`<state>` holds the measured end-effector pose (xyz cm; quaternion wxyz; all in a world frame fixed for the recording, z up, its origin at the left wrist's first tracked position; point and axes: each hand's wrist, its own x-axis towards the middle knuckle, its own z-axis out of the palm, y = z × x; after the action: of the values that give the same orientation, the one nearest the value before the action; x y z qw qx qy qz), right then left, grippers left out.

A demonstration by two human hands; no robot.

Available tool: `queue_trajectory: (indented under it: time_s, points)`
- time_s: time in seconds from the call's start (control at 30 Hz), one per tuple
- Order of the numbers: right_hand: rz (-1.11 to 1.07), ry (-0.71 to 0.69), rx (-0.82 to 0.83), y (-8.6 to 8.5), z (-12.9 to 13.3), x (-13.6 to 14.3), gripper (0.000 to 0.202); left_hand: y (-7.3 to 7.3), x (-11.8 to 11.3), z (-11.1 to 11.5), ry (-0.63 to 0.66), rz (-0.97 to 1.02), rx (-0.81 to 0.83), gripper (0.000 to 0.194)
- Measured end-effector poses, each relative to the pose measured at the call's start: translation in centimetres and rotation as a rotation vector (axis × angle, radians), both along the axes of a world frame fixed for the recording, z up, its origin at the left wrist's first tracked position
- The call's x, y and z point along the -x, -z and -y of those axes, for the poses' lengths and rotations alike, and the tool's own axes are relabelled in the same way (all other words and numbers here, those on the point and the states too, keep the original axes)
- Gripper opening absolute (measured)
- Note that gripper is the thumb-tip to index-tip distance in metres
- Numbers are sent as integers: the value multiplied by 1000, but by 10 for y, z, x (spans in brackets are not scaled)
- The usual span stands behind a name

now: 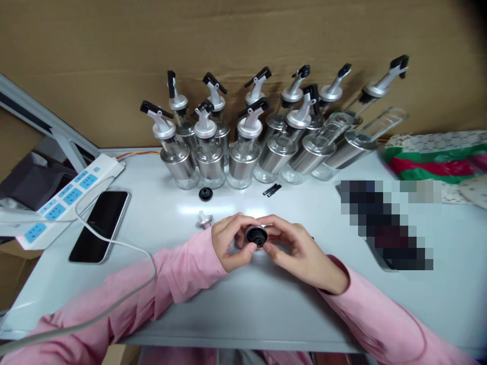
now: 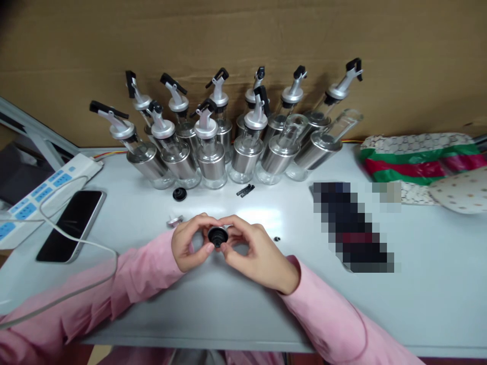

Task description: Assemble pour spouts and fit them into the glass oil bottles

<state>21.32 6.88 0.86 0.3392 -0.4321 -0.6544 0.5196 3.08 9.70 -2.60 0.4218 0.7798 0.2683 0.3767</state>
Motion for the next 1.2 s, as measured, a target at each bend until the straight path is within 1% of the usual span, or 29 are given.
queue_trajectory:
  time_s: [0.27, 0.4, 0.6, 0.8, 0.97, 1.2]
  points:
    - [38, -18, -16, -1, -1, 2, 24, 5, -2, 0, 14, 48, -61, 30]
    - [47, -42, -21, -3, 0, 3, 23, 3, -1, 1, 11, 16, -53, 30]
    - [103, -31, -5, -4, 0, 4, 22, 0, 0, 1, 29, -18, -92, 31]
    - [145, -23, -16, -5, 2, 5, 20, -2, -1, 1, 16, -57, -125, 29]
    - [162, -32, -24, -1, 3, 2, 21, -3, -1, -1, 18, -68, -196, 27]
    - [204, -24, -42, 1, 3, 3, 19, 7, -4, -2, -15, 3, -372, 28]
